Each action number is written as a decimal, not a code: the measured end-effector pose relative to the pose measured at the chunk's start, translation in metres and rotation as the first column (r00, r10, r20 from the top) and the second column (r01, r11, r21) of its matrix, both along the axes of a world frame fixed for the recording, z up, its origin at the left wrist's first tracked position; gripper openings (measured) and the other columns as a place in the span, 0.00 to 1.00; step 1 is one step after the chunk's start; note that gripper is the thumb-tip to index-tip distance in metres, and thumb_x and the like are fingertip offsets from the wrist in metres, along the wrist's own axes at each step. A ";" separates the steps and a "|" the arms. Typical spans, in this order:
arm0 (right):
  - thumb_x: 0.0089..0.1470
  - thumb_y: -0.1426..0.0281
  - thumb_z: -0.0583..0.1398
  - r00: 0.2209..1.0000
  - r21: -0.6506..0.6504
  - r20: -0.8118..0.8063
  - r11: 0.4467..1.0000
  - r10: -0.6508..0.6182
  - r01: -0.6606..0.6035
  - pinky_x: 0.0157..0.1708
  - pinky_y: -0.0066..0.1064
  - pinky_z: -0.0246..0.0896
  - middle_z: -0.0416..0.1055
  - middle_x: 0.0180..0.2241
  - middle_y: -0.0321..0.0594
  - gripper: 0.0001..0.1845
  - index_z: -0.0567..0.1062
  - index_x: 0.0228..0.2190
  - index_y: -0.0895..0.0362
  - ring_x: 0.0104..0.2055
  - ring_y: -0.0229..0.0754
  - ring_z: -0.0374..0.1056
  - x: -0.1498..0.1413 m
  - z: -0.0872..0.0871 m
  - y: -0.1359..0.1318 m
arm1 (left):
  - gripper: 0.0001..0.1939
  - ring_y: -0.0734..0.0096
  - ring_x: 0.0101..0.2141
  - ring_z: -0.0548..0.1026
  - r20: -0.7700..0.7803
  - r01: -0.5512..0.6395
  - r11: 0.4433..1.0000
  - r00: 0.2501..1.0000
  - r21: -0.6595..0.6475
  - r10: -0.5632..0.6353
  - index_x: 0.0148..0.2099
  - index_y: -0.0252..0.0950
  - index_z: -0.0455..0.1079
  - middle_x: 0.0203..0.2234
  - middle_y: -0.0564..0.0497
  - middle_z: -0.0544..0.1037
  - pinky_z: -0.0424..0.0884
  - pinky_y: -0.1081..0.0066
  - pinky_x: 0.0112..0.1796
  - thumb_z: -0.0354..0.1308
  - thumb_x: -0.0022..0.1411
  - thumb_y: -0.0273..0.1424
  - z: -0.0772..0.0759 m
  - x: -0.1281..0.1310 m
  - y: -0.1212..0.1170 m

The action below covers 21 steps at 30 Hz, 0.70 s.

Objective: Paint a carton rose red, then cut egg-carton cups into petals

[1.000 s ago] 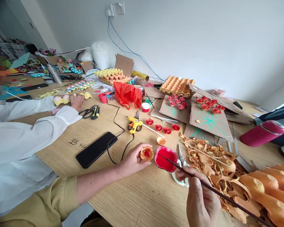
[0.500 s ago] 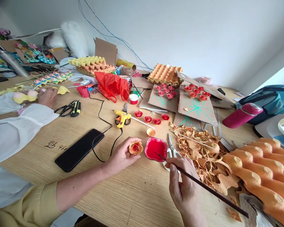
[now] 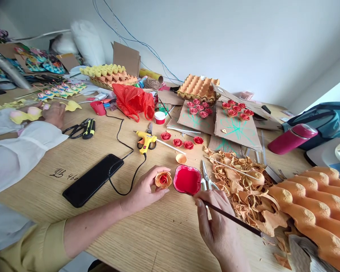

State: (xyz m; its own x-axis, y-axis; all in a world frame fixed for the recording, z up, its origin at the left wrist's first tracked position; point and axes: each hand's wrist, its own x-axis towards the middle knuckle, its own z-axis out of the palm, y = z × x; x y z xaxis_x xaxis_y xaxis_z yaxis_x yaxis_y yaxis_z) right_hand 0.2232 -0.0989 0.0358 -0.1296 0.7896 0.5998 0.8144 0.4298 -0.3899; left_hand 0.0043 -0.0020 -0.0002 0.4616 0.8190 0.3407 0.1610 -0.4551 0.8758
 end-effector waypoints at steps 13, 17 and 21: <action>0.65 0.70 0.55 0.994 0.013 -0.073 0.996 -0.086 0.087 0.29 0.27 0.65 0.74 0.29 0.34 0.07 0.74 0.38 0.54 0.30 0.36 0.73 0.010 0.014 0.004 | 0.23 0.66 0.44 0.77 0.123 0.017 0.992 0.992 -0.126 -0.001 0.53 0.37 0.66 0.47 0.46 0.76 0.74 0.70 0.42 0.64 0.55 0.21 0.010 0.018 -0.002; 0.65 0.70 0.56 0.999 0.048 -0.016 0.998 -0.038 0.038 0.32 0.28 0.66 0.76 0.30 0.35 0.07 0.75 0.38 0.54 0.30 0.37 0.74 0.015 0.035 0.010 | 0.23 0.70 0.39 0.76 0.176 -0.048 0.978 0.981 -0.202 0.084 0.53 0.38 0.65 0.45 0.48 0.76 0.73 0.73 0.36 0.64 0.56 0.24 0.002 0.020 0.000; 0.63 0.72 0.58 0.956 0.113 -0.278 0.986 -0.089 0.125 0.29 0.28 0.65 0.75 0.29 0.35 0.06 0.76 0.38 0.55 0.29 0.36 0.73 0.005 0.030 0.015 | 0.23 0.68 0.43 0.77 0.169 -0.068 0.975 0.980 -0.210 0.105 0.52 0.37 0.65 0.46 0.47 0.75 0.74 0.71 0.40 0.64 0.55 0.23 0.001 0.014 0.000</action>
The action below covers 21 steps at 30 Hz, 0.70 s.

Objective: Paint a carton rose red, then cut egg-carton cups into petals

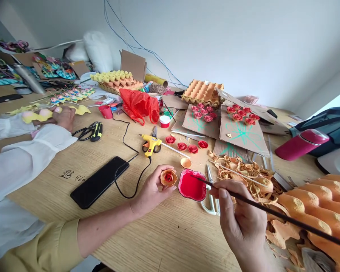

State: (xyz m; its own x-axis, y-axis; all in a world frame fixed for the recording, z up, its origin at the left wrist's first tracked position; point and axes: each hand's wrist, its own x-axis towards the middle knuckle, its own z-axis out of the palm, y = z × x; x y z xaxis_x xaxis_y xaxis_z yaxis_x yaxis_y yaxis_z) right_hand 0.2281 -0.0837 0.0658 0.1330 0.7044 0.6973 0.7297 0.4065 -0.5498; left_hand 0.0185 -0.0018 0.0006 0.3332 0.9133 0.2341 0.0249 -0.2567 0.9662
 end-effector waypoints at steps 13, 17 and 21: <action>0.61 0.80 0.55 0.965 0.061 -0.117 0.972 0.233 -0.227 0.45 0.42 0.62 0.74 0.32 0.39 0.11 0.75 0.41 0.57 0.39 0.43 0.70 -0.030 -0.030 -0.009 | 0.20 0.72 0.43 0.77 -0.209 0.095 0.967 0.977 0.238 -0.045 0.52 0.40 0.64 0.44 0.52 0.77 0.72 0.72 0.46 0.63 0.60 0.24 -0.001 -0.004 0.000; 0.59 0.81 0.56 0.971 0.070 -0.059 0.971 0.231 -0.227 0.42 0.42 0.62 0.74 0.32 0.39 0.12 0.75 0.41 0.57 0.35 0.42 0.69 -0.034 -0.035 -0.007 | 0.22 0.68 0.49 0.75 -0.233 0.128 0.940 0.971 0.317 -0.053 0.56 0.41 0.63 0.48 0.49 0.76 0.71 0.68 0.51 0.62 0.62 0.24 -0.003 -0.006 0.000; 0.61 0.79 0.56 0.977 0.049 -0.049 0.978 0.207 -0.204 0.39 0.40 0.64 0.74 0.32 0.39 0.11 0.75 0.41 0.55 0.35 0.42 0.68 -0.036 -0.039 -0.005 | 0.24 0.67 0.50 0.75 -0.235 0.143 0.914 0.971 0.379 -0.055 0.58 0.41 0.62 0.48 0.49 0.75 0.72 0.67 0.51 0.61 0.62 0.22 -0.006 -0.006 0.000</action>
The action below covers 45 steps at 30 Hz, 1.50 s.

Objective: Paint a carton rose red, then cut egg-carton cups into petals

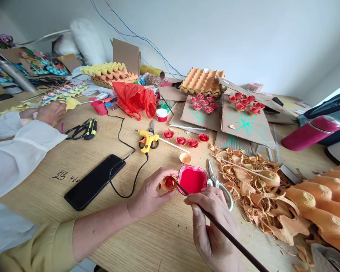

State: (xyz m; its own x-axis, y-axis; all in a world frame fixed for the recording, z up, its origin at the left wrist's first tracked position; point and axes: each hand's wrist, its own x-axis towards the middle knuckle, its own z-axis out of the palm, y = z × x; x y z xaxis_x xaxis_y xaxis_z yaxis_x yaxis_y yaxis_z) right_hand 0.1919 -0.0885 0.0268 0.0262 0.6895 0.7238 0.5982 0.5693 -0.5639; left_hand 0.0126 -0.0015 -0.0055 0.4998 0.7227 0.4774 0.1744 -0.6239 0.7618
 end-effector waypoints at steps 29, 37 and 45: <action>0.57 0.81 0.58 0.946 -0.007 0.296 0.991 0.129 -0.133 0.43 0.42 0.64 0.75 0.34 0.40 0.18 0.73 0.48 0.56 0.35 0.42 0.71 0.002 0.013 -0.001 | 0.19 0.66 0.47 0.75 -0.113 -0.020 1.000 0.993 -0.023 0.017 0.55 0.40 0.64 0.46 0.49 0.76 0.73 0.66 0.50 0.59 0.62 0.24 0.002 0.000 0.000; 0.59 0.80 0.57 0.927 0.003 0.357 0.993 0.111 -0.120 0.43 0.40 0.64 0.74 0.31 0.38 0.14 0.72 0.45 0.56 0.33 0.40 0.70 -0.008 0.024 0.001 | 0.19 0.65 0.48 0.75 -0.088 0.027 0.999 0.996 -0.026 -0.029 0.54 0.40 0.66 0.46 0.48 0.76 0.72 0.64 0.52 0.58 0.61 0.23 0.004 0.001 0.000; 0.58 0.81 0.56 0.929 0.003 0.351 0.992 0.115 -0.124 0.41 0.40 0.62 0.73 0.31 0.38 0.15 0.71 0.45 0.57 0.32 0.40 0.67 -0.001 0.025 -0.001 | 0.20 0.65 0.49 0.75 -0.083 0.015 1.000 0.996 0.000 -0.015 0.55 0.40 0.66 0.47 0.48 0.76 0.72 0.65 0.52 0.60 0.61 0.23 0.002 0.001 0.001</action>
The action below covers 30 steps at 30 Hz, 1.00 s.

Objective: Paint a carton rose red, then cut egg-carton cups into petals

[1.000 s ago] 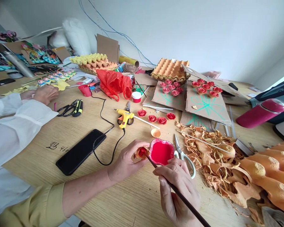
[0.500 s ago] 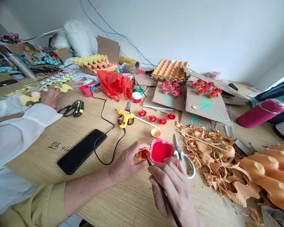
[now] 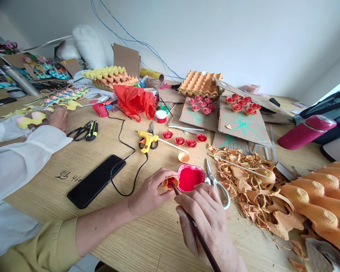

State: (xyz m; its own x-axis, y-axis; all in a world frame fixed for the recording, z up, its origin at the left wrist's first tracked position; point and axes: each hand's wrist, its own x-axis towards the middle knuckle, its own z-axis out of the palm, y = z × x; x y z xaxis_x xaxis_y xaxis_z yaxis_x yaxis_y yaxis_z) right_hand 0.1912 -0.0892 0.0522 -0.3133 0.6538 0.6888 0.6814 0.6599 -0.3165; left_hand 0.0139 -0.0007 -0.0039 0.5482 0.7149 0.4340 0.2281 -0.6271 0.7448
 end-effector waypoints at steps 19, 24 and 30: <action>0.60 0.81 0.54 1.000 -0.023 0.029 1.000 0.003 -0.003 0.40 0.38 0.61 0.71 0.30 0.37 0.13 0.69 0.43 0.56 0.29 0.39 0.64 -0.001 0.009 0.004 | 0.19 0.63 0.52 0.74 -0.058 0.044 0.998 0.997 0.055 -0.041 0.55 0.39 0.66 0.48 0.46 0.75 0.71 0.63 0.54 0.58 0.62 0.23 0.001 0.000 -0.002; 0.60 0.80 0.54 0.996 0.027 -0.061 0.998 -0.057 0.058 0.41 0.40 0.63 0.71 0.30 0.39 0.11 0.70 0.41 0.56 0.36 0.43 0.68 0.009 0.008 -0.001 | 0.20 0.64 0.49 0.75 -0.049 0.005 0.999 0.999 0.034 -0.003 0.55 0.39 0.66 0.47 0.47 0.75 0.72 0.63 0.53 0.60 0.62 0.23 -0.001 0.000 0.000; 0.62 0.78 0.54 0.980 -0.008 -0.120 0.987 -0.161 0.162 0.43 0.40 0.63 0.71 0.30 0.38 0.08 0.70 0.38 0.55 0.38 0.43 0.69 0.020 -0.001 -0.002 | 0.21 0.65 0.48 0.75 -0.018 -0.001 1.000 1.000 0.024 0.001 0.54 0.39 0.65 0.46 0.47 0.75 0.72 0.64 0.52 0.61 0.60 0.22 -0.001 -0.001 0.001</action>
